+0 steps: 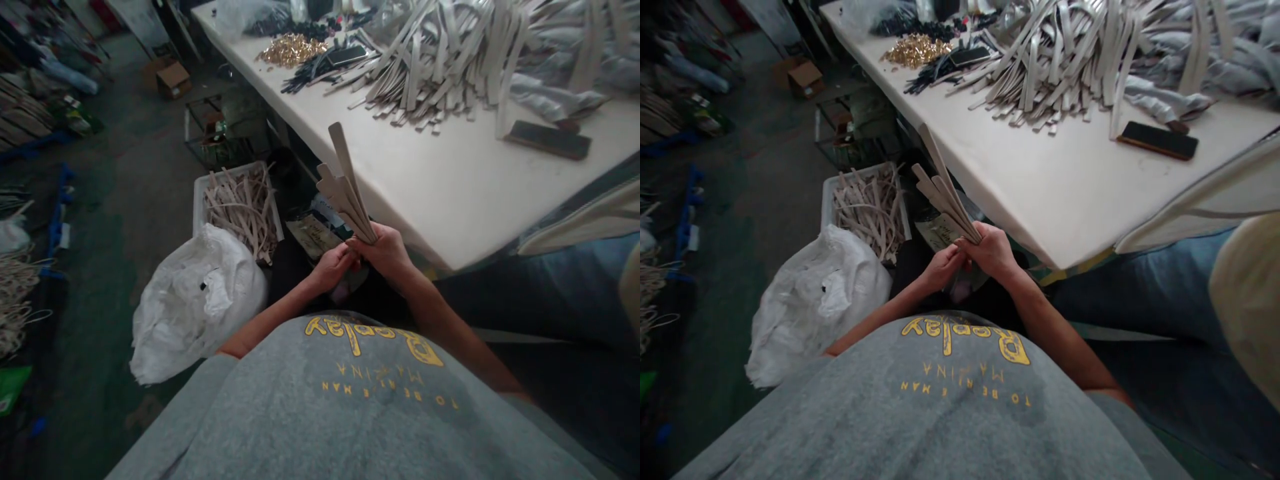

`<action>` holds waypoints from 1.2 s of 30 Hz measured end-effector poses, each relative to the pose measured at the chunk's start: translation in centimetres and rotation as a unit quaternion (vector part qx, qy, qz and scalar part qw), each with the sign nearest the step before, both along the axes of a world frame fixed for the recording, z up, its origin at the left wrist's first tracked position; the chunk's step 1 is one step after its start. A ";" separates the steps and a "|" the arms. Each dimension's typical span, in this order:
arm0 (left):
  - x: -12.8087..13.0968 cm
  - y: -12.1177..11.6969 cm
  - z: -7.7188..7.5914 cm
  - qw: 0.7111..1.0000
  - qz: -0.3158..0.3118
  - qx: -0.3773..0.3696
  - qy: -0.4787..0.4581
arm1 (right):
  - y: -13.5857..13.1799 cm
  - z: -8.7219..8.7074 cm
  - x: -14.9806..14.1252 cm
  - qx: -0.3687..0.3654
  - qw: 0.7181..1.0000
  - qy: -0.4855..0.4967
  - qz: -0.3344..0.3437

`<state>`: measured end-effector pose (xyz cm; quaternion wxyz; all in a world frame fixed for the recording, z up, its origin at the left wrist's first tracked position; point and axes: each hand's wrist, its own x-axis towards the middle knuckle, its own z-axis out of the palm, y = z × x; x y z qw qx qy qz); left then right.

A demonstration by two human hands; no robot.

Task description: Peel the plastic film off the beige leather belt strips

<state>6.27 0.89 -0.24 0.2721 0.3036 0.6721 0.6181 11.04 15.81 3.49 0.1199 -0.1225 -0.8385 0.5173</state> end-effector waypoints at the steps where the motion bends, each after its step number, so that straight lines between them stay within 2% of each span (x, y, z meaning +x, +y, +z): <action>1: 0.1 0.0 -0.3 1.000 0.000 -0.001 0.010 | 0.2 0.4 0.0 0.013 1.000 0.006 -0.016; 4: 0.4 0.0 -1.5 0.999 0.004 -0.026 0.044 | 0.9 1.5 -0.2 0.036 0.998 0.017 -0.050; 12: -0.2 -0.8 -5.5 0.992 0.004 -0.088 0.086 | 2.3 2.3 -0.8 0.066 0.997 0.030 -0.040; 18: -0.6 -1.0 -7.9 0.996 0.024 -0.073 0.033 | 3.2 5.8 -0.3 0.075 0.994 0.030 -0.074; 21: -0.8 -1.1 -8.9 0.998 0.036 -0.060 0.005 | 3.0 5.9 -0.2 0.070 0.994 0.025 -0.074; 24: -1.2 -1.2 -9.1 0.995 0.030 -0.093 0.021 | 2.1 4.6 -0.4 0.070 0.996 0.021 -0.048; 26: -1.3 -1.3 -8.6 0.994 0.036 -0.100 0.035 | 1.3 3.6 -0.7 0.068 0.997 0.020 -0.023; 28: -1.2 -1.2 -7.6 0.996 0.034 -0.076 0.043 | 0.6 3.0 -0.9 0.063 0.998 0.016 -0.009; 32: -0.7 -0.9 -6.4 0.997 0.004 -0.042 0.063 | 0.4 3.5 -1.1 0.063 0.998 -0.001 -0.024; 36: -0.3 -1.6 -7.8 0.993 -0.021 -0.099 0.058 | 0.7 4.9 -1.2 0.084 0.996 -0.011 -0.041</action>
